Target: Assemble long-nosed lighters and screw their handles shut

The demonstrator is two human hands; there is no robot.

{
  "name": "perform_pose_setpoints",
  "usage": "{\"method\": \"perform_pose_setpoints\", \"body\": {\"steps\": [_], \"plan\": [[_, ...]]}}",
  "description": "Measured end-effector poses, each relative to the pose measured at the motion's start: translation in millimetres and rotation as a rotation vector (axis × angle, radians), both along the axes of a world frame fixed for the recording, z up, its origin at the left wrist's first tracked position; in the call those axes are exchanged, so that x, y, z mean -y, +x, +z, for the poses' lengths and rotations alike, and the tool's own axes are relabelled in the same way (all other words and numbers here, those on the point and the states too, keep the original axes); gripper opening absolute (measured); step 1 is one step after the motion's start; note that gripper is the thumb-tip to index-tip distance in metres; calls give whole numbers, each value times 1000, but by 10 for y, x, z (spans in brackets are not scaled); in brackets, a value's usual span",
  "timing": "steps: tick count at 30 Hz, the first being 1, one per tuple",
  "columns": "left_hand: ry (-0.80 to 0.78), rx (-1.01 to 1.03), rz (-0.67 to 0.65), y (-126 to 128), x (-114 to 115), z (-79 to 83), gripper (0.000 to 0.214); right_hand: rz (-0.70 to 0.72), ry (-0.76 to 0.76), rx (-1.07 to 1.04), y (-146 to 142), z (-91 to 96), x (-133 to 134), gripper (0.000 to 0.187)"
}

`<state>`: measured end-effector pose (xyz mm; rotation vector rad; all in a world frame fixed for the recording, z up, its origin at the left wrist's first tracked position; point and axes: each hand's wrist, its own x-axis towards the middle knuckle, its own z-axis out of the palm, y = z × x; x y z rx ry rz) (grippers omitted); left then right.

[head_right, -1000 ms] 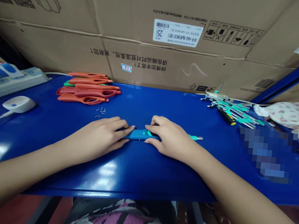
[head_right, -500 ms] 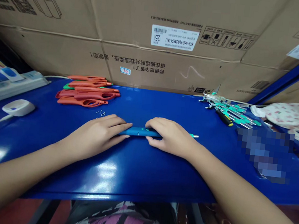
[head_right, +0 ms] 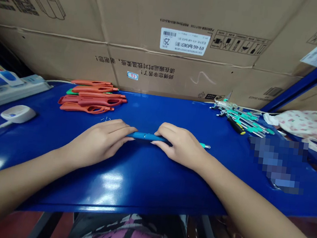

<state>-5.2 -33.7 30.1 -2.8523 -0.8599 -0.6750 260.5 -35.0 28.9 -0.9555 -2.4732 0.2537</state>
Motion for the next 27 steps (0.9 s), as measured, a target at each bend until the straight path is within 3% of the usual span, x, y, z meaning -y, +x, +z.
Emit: {"method": "perform_pose_setpoints", "body": {"steps": [6, 11, 17, 20, 24, 27], "plan": [[-10, 36, 45, -88, -107, 21, 29, -130, 26, 5, 70, 53, -83, 21], [-62, 94, 50, -125, -143, 43, 28, -131, 96, -17, 128, 51, -75, 17], [-270, 177, 93, -45, -76, 80, 28, -136, 97, -14, 116, 84, -85, 18], [-483, 329, 144, 28, -28, 54, 30, -102, 60, 25, 107, 89, -112, 18], [-1070, 638, 259, 121, -15, -11, 32, 8, 13, 92, 87, 80, -98, 31], [-1301, 777, 257, 157, -4, -27, 29, 81, 74, 88, 63, 63, -66, 43]]}}
